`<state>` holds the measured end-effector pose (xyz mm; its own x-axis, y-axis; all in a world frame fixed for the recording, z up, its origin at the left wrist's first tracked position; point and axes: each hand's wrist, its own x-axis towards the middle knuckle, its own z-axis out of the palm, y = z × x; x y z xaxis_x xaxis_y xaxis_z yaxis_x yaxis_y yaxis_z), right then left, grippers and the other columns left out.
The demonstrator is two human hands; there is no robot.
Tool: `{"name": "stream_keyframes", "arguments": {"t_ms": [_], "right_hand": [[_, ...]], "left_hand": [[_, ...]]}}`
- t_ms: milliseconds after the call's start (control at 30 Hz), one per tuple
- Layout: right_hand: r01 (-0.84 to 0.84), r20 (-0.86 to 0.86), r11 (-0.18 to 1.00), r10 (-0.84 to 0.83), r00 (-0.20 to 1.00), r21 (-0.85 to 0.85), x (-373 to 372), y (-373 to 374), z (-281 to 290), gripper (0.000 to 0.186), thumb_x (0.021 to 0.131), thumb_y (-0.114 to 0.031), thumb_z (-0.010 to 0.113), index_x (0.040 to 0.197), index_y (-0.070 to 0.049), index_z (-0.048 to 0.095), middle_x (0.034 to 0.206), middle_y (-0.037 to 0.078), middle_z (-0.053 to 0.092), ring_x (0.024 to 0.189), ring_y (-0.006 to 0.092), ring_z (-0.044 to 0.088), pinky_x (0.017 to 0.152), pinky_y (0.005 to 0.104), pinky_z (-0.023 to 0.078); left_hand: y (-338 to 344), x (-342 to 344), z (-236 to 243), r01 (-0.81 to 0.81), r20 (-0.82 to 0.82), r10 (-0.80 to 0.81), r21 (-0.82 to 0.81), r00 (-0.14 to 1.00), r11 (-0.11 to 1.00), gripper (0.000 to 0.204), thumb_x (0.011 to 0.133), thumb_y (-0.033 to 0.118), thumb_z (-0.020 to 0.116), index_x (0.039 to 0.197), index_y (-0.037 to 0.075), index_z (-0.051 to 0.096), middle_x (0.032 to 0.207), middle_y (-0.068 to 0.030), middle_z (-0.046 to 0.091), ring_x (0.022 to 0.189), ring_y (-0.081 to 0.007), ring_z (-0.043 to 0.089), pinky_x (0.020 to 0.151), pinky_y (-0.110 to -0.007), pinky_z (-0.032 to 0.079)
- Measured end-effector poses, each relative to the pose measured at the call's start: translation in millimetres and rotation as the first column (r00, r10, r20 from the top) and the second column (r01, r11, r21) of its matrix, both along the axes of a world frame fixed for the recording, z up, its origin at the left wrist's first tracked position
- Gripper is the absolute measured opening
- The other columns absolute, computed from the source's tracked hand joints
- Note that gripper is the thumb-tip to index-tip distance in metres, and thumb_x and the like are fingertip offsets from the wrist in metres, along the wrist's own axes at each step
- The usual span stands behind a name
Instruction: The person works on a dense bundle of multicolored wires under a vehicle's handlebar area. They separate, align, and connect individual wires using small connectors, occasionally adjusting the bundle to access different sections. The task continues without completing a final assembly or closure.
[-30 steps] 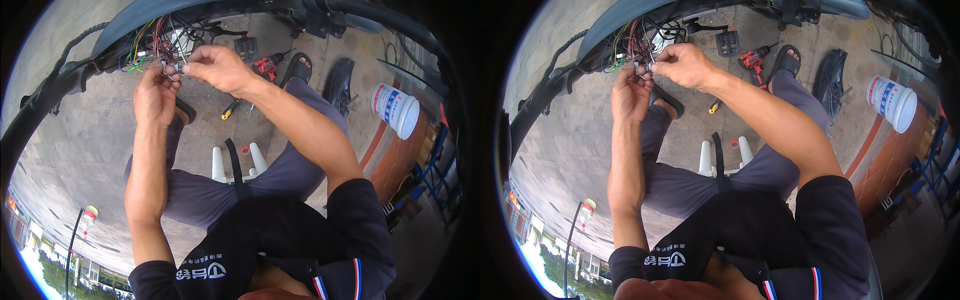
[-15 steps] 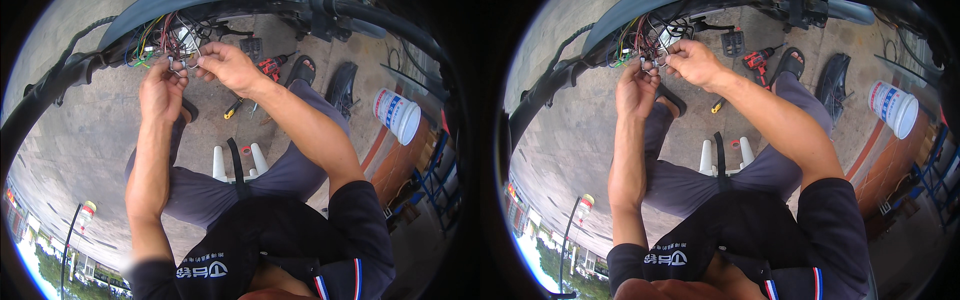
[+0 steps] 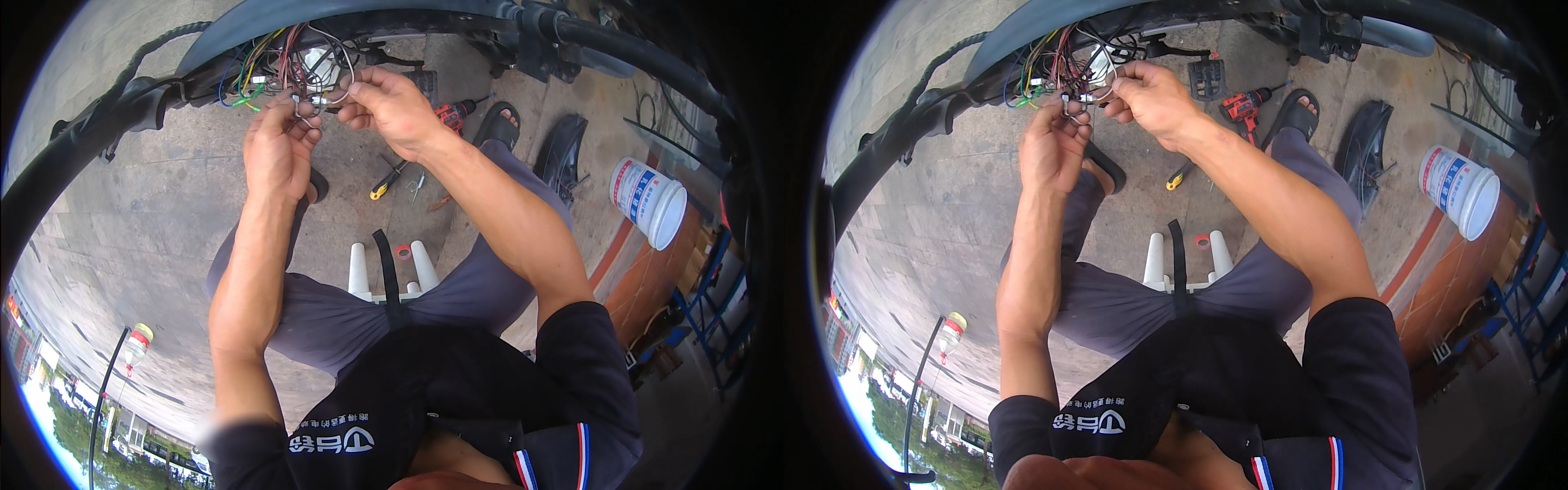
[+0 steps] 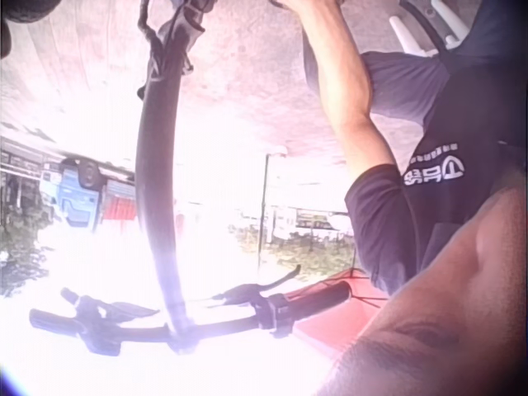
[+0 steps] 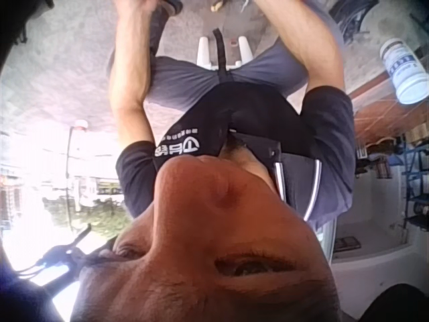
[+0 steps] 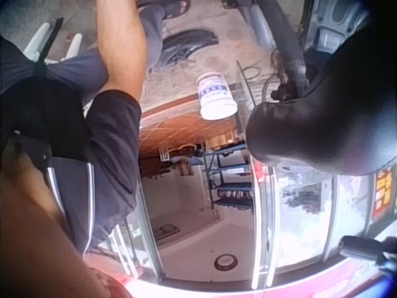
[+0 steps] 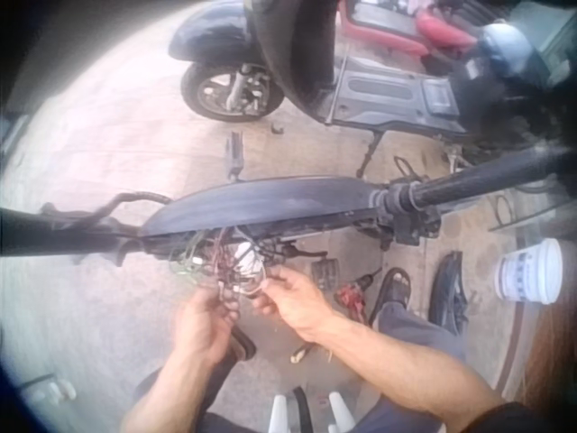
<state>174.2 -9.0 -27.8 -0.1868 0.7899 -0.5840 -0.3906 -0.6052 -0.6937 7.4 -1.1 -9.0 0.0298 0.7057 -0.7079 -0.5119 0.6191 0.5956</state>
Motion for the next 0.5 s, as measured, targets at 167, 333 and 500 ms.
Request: {"name": "stream_keyframes", "arguments": {"t_ms": [167,333,500], "right_hand": [[0.1,-0.021,0.994,-0.101,0.995,-0.04,2.7,1.1,-3.3,0.014,0.092,-0.013,0.047,0.1,-0.003,0.053,0.094,0.007,0.062,0.073,0.0109,0.058,0.064,0.0246,0.047],[0.169,0.003,0.985,-0.169,0.986,-0.048,5.5,4.1,-6.0,0.013,0.092,-0.014,0.046,0.099,-0.005,0.052,0.092,0.007,0.063,0.072,0.0107,0.058,0.062,0.0243,0.046],[0.177,-0.003,0.983,-0.177,0.984,-0.044,6.3,4.7,-6.1,0.013,0.093,-0.014,0.045,0.1,-0.006,0.052,0.092,0.006,0.062,0.072,0.0106,0.058,0.062,0.0239,0.046]], "left_hand": [[-0.5,-0.7,-0.8,0.01,0.008,-0.01,0.008,1.0,1.0,0.017,0.088,0.012,0.049,0.101,0.001,0.053,0.081,-0.0083,0.058,0.072,-0.02,0.057,0.064,-0.03,0.047],[-1.7,1.0,-0.1,0.003,0.007,-0.003,0.027,1.0,1.0,0.021,0.088,0.01,0.048,0.107,0.0,0.05,0.08,-0.0079,0.057,0.067,-0.0181,0.056,0.059,-0.028,0.047],[-2.6,2.7,0.4,0.005,-0.014,-0.005,0.026,1.0,1.0,0.023,0.088,0.01,0.048,0.109,-0.001,0.049,0.08,-0.0079,0.057,0.068,-0.017,0.056,0.059,-0.027,0.047]]}}
